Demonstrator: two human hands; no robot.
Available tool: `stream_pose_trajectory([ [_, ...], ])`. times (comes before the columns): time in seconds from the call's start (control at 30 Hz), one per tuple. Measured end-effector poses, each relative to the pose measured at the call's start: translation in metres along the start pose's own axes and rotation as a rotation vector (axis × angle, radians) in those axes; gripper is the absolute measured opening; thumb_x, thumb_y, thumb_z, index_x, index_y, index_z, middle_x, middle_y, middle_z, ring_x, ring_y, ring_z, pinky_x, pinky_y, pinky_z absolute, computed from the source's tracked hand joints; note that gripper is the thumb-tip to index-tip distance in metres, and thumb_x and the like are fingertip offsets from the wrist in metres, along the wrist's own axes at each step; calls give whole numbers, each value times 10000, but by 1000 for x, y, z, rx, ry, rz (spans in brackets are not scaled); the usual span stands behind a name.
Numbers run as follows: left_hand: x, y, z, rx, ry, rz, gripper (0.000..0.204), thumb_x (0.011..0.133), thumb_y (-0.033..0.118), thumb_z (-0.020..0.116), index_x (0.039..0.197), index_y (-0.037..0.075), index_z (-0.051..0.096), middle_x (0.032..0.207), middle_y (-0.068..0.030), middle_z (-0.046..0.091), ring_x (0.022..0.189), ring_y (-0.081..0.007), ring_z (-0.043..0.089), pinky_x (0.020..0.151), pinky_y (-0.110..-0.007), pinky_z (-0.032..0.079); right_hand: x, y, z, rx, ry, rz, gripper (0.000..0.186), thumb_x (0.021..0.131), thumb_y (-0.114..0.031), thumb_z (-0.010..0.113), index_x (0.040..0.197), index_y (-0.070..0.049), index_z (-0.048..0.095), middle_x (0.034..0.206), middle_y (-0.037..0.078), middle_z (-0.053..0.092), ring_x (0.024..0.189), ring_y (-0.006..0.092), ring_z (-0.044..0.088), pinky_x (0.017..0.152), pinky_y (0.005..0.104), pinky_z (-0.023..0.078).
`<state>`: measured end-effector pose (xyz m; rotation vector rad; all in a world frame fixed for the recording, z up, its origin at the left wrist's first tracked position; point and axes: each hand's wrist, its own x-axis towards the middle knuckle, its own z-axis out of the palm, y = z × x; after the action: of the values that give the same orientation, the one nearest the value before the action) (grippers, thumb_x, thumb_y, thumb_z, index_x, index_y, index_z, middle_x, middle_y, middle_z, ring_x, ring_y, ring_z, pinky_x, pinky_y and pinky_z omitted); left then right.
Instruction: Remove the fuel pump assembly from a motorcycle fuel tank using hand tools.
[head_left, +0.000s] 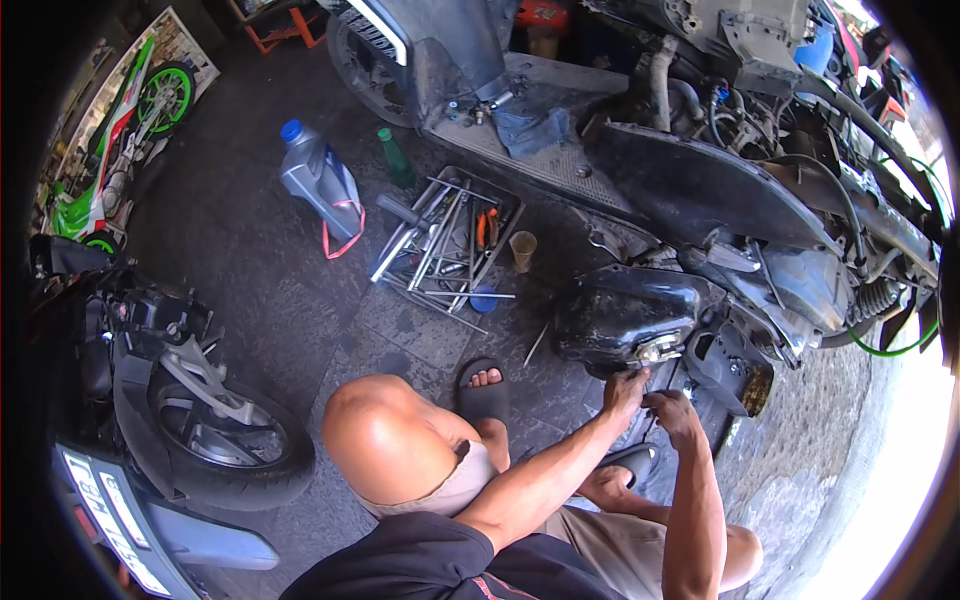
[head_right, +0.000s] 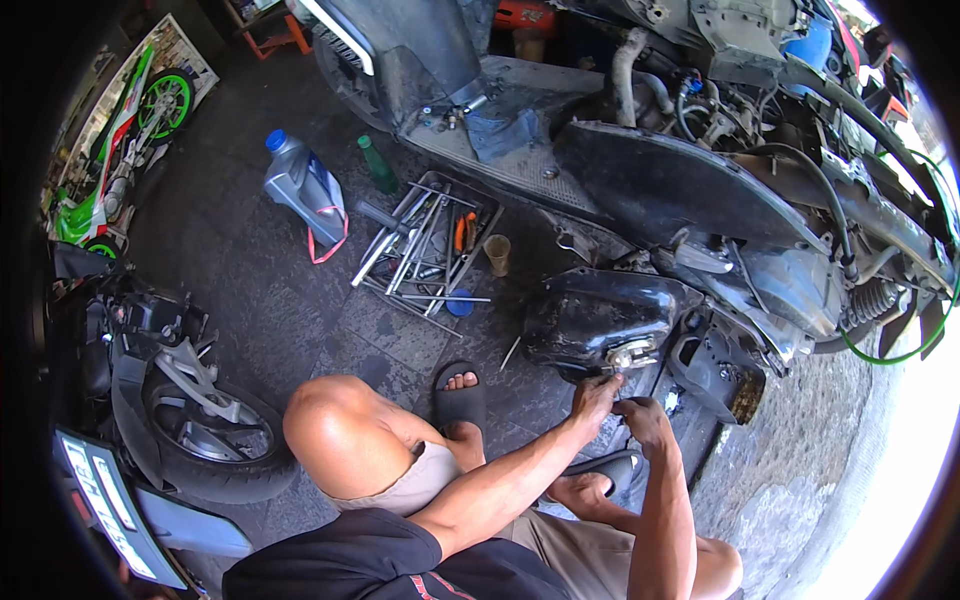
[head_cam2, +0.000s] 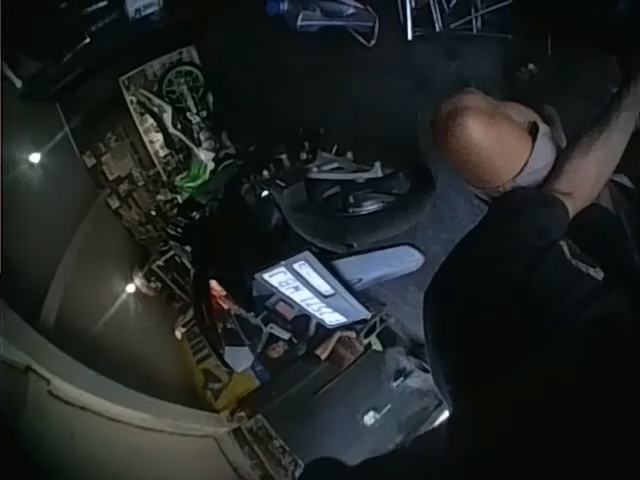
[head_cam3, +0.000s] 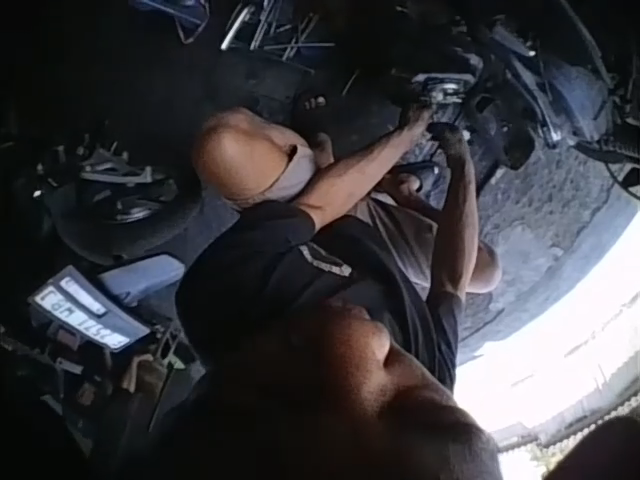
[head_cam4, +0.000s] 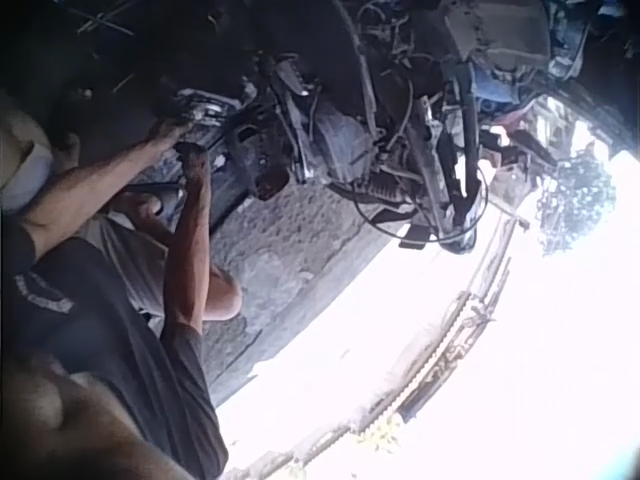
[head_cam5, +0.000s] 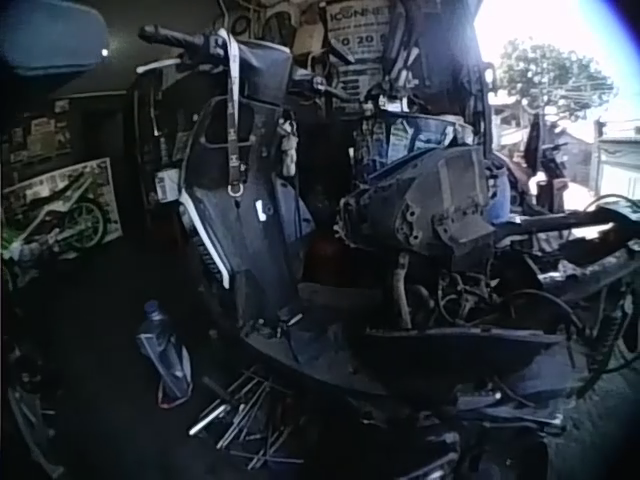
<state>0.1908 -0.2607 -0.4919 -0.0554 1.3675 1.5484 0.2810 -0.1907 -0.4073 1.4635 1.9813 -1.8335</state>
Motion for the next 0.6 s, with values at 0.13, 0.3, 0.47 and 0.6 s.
stream_pose_trajectory([
  [0.13,9,-4,-8,7,1,-30,291,912,260,701,1043,2,736,1001,-52,714,890,-136,608,807,-319,465,4,-7,5,-321,128,-50,334,769,-257,720,816,74,725,670,127,669,617,154,543,587,385,439],
  [0.3,3,3,-7,-41,34,73,268,868,202,732,1059,13,736,1037,-56,710,943,-153,605,853,-334,456,13,2,4,-392,93,-44,360,801,-288,713,860,67,729,736,142,693,662,159,584,635,373,469],
  [0.47,6,-1,-11,-105,14,-32,166,889,204,703,969,67,751,755,22,586,651,-84,482,589,-263,384,13,0,1,-243,3,-48,380,804,-307,656,964,25,751,851,147,726,762,182,629,722,331,483],
  [0.6,-4,12,-1,-94,16,-24,138,915,202,667,970,91,729,673,62,489,563,-59,391,523,-243,319,9,-3,1,-441,72,-53,359,813,-298,651,945,18,757,856,155,725,769,180,636,722,348,486],
])
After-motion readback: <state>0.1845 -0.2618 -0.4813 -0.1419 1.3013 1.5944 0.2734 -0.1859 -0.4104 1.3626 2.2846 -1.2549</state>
